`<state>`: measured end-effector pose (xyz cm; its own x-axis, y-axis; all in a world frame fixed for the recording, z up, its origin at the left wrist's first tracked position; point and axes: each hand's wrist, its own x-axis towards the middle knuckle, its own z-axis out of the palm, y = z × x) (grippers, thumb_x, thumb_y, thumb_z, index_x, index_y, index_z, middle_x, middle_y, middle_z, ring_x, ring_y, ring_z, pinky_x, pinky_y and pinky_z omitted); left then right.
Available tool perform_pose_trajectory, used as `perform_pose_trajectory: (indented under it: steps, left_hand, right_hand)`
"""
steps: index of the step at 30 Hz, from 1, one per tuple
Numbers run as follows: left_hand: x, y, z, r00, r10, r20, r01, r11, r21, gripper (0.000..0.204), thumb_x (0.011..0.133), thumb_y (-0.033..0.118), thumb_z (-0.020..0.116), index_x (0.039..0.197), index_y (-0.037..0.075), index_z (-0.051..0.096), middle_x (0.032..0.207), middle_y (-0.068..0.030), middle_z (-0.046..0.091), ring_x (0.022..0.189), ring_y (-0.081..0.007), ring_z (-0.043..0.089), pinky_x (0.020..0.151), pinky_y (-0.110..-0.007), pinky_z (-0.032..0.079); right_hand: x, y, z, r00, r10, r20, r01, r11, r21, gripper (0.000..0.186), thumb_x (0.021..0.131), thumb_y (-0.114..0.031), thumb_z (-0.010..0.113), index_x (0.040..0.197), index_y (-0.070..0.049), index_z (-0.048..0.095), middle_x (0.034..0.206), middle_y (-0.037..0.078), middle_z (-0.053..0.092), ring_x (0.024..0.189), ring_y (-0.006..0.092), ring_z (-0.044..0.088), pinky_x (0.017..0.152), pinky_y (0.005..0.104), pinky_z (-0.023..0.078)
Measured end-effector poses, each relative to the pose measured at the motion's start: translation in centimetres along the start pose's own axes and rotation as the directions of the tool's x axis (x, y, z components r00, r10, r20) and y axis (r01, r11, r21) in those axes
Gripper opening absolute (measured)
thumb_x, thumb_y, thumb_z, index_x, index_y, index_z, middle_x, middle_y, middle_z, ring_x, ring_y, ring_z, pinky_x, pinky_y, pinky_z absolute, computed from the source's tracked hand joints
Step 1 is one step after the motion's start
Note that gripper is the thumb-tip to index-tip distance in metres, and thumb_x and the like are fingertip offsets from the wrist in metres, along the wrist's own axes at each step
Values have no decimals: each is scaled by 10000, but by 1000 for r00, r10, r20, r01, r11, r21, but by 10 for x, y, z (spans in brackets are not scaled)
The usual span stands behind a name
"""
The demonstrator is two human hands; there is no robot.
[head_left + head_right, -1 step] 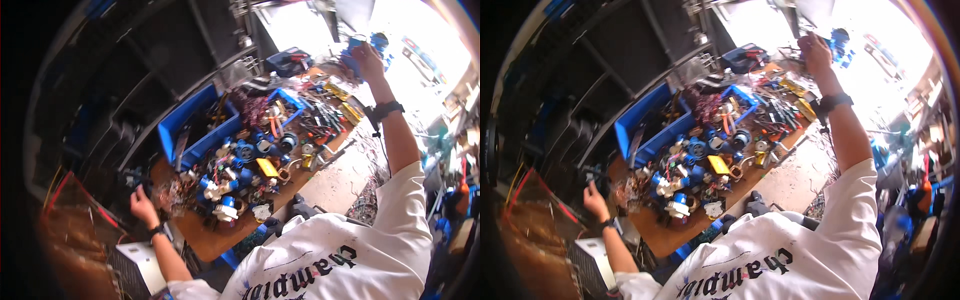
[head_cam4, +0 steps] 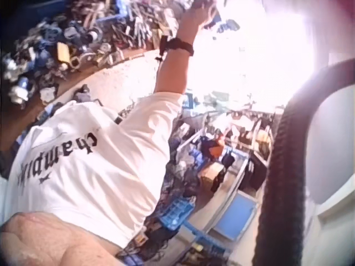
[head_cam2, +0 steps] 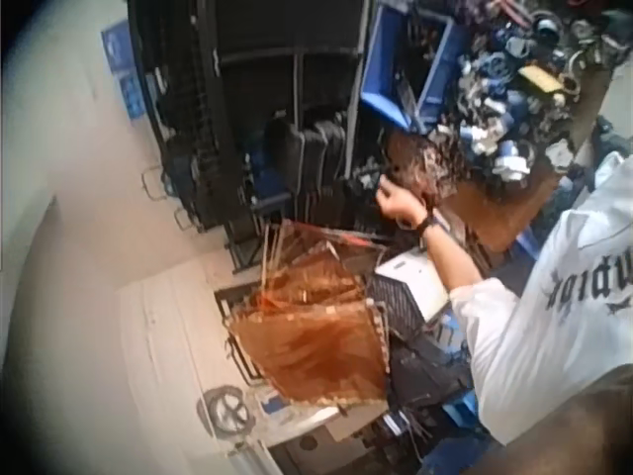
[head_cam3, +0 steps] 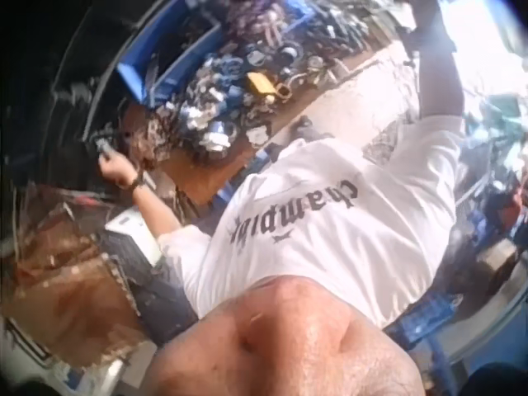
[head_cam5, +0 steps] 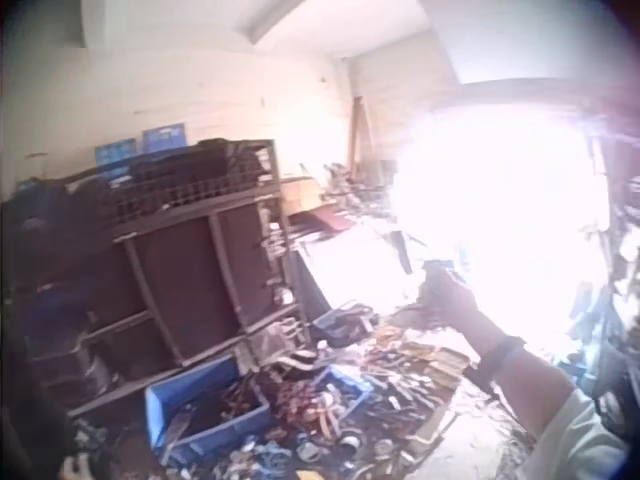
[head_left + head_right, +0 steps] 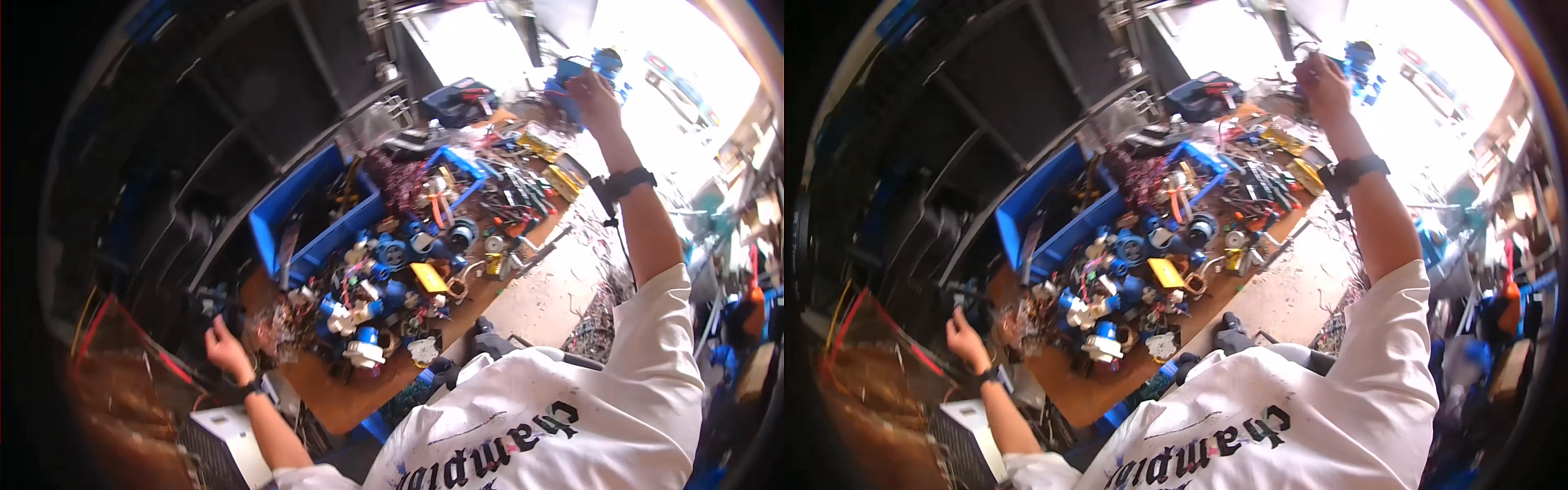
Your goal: The person strips insulation from red and black wires using orange-handled pliers and then handles a small green circuit board and a yellow component on a cluttered workbench. The person repeatedly strips wire ends and places the pliers down between actions.
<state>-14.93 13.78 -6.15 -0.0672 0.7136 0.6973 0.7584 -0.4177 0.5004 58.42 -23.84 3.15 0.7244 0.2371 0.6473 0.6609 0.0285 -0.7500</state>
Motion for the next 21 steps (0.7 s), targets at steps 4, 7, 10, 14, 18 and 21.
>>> perform_pose_trajectory:
  steps: [4, 7, 10, 14, 18, 21]
  left_hand:
    - [22, -5, 4, 992, 43, -116, -49, 998, -49, 423, 919, 368, 643, 752, -21, 625, 607, -157, 581, 524, -244, 393, 532, -370, 402]
    - [33, 30, 8, 993, 96, -72, -95, 995, 16, 425, 943, 364, 608, 812, -38, 645, 610, -156, 580, 529, -228, 418, 537, -361, 402]
    - [41, 44, 16, 989, 132, -72, -137, 988, -69, 422, 961, 355, 582, 898, -52, 670, 664, -157, 606, 566, -200, 435, 571, -340, 416]
    - [52, 48, 31, 997, 68, -36, -70, 997, -41, 467, 951, 385, 589, 890, -71, 670, 652, -117, 603, 559, -166, 471, 548, -312, 421]
    - [53, 72, 46, 999, 6, -48, -13, 990, -138, 492, 947, 421, 585, 790, -41, 648, 597, -20, 516, 532, -125, 437, 486, -275, 381]
    - [50, 105, 53, 999, -44, -20, 39, 982, -183, 484, 947, 411, 592, 757, -31, 640, 595, -2, 471, 532, -102, 404, 482, -258, 375]
  right_hand:
    - [-38, -51, -50, 898, 434, 71, -361, 636, 682, 243, 956, -182, 588, 1128, -14, 555, 938, 110, 650, 894, 226, 630, 774, 324, 501]
    - [-58, -44, -101, 889, 457, 30, -352, 639, 684, 259, 954, -175, 592, 1151, -12, 551, 979, 112, 642, 923, 228, 626, 788, 319, 495]
    - [-84, -25, -163, 935, 350, -46, -328, 910, 255, 271, 953, -138, 586, 1174, 9, 535, 1033, 125, 631, 985, 243, 614, 830, 312, 492]
    - [-116, 37, -266, 827, 548, -121, -314, 631, 710, 242, 958, -71, 543, 1164, 56, 534, 1103, 182, 615, 1016, 286, 617, 905, 377, 523]
    - [-160, 60, -338, 539, 693, -478, -563, 719, 407, 238, 968, -161, 550, 1104, 31, 585, 936, 152, 665, 819, 270, 680, 767, 380, 581]
    - [-227, 128, -418, 562, 647, -515, -715, 693, 90, 192, 958, -164, 569, 1036, 3, 624, 841, 104, 680, 705, 206, 665, 629, 306, 534]
